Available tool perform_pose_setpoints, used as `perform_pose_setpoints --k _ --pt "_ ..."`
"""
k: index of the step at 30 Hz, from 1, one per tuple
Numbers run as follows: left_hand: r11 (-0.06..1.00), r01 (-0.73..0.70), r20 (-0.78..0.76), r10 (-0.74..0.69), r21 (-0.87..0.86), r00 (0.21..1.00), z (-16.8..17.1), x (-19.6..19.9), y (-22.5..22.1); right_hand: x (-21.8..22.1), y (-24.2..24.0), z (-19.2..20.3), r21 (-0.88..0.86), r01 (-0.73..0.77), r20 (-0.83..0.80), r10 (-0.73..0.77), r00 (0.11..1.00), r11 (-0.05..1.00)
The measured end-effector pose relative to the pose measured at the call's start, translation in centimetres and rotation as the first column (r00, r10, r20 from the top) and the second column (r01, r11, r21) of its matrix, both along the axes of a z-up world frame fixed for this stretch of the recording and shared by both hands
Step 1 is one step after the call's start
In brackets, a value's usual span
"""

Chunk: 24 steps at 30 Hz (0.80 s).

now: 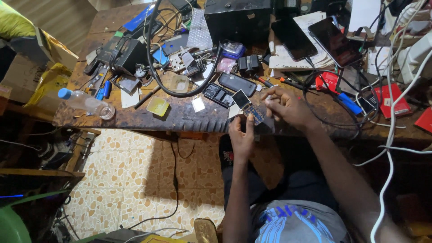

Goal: Reassembling a mobile phone by applying adhesive to the frame and installing the motherboard and other internal components.

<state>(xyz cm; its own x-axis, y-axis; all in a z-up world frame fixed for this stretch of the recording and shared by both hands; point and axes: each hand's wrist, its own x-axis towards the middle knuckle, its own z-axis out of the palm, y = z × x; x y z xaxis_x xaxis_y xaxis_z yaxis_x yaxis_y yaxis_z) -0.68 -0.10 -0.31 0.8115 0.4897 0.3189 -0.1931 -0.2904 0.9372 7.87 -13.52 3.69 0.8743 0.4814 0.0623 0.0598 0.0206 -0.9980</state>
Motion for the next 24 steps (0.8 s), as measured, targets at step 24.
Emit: perform_pose_setpoints --k 24 --pt "-0.125 0.465 0.479 -0.319 -0.877 0.818 -1.9 -1.2 1.2 -4.6 2.5 4.0 0.048 -0.132 0.525 0.088 0.847 0.990"
